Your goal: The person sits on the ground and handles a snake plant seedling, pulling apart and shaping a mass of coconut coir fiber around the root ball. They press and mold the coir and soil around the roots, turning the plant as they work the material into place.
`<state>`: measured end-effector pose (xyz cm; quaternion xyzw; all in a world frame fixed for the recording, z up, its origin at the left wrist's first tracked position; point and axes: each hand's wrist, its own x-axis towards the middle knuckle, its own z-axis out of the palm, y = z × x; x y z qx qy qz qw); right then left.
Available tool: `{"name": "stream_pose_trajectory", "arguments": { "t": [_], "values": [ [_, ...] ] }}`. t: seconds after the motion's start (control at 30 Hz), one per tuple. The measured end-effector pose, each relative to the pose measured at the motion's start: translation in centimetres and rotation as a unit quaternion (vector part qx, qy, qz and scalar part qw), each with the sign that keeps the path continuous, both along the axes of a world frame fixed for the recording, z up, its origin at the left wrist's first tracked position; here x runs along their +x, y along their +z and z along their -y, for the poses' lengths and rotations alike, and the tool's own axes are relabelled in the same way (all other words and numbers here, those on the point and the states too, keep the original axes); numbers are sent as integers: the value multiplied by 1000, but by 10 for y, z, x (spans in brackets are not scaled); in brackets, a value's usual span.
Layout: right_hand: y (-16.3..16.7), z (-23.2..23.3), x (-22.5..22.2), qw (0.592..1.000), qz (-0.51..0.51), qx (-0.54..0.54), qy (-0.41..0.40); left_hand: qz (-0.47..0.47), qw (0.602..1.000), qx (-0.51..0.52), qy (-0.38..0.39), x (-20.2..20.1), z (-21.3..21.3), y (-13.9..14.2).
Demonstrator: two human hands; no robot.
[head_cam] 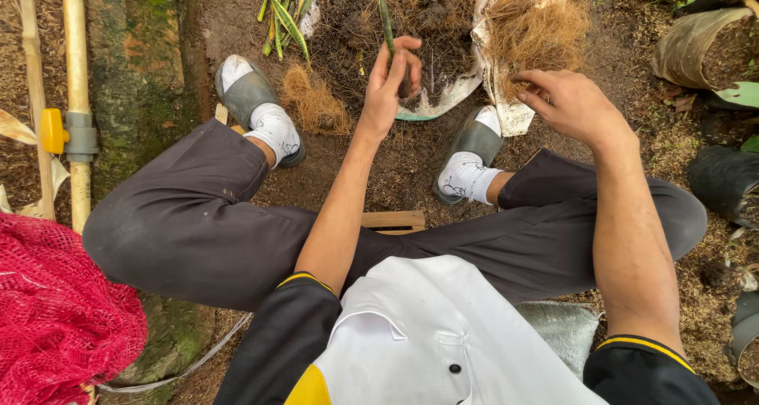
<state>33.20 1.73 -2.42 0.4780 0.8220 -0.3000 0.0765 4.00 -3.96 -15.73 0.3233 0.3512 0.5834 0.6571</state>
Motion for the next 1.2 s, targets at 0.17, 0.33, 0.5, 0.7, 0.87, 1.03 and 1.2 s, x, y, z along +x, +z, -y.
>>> {"name": "stream_pose_trajectory", "arguments": {
  "t": [0.17, 0.33, 0.5, 0.7, 0.87, 1.03, 1.2],
  "values": [
    [-4, 0, 3, 1000, 13, -4, 0, 99, 994, 25, -51, -5, 2, 20],
    [-4, 0, 2, 999, 27, -20, -18, 25, 999, -10, -38, 1, 1, 10],
    [-4, 0, 2, 1000, 19, -18, -16, -9, 1000, 6, -22, 7, 2, -5],
    [-6, 0, 3, 1000, 22, -8, -4, 9, 999, 30, -39, 7, 2, 6],
    [-8, 0, 5, 1000, 16, -7, -4, 38, 998, 9, -56, 4, 3, 22],
    [-9, 0, 5, 1000, 12, -7, 2, 21, 998, -5, -56, 5, 5, 22],
    [-8, -1, 4, 1000, 14, -12, -4, 38, 998, 1, -51, 7, 8, 2]
  ]
}}
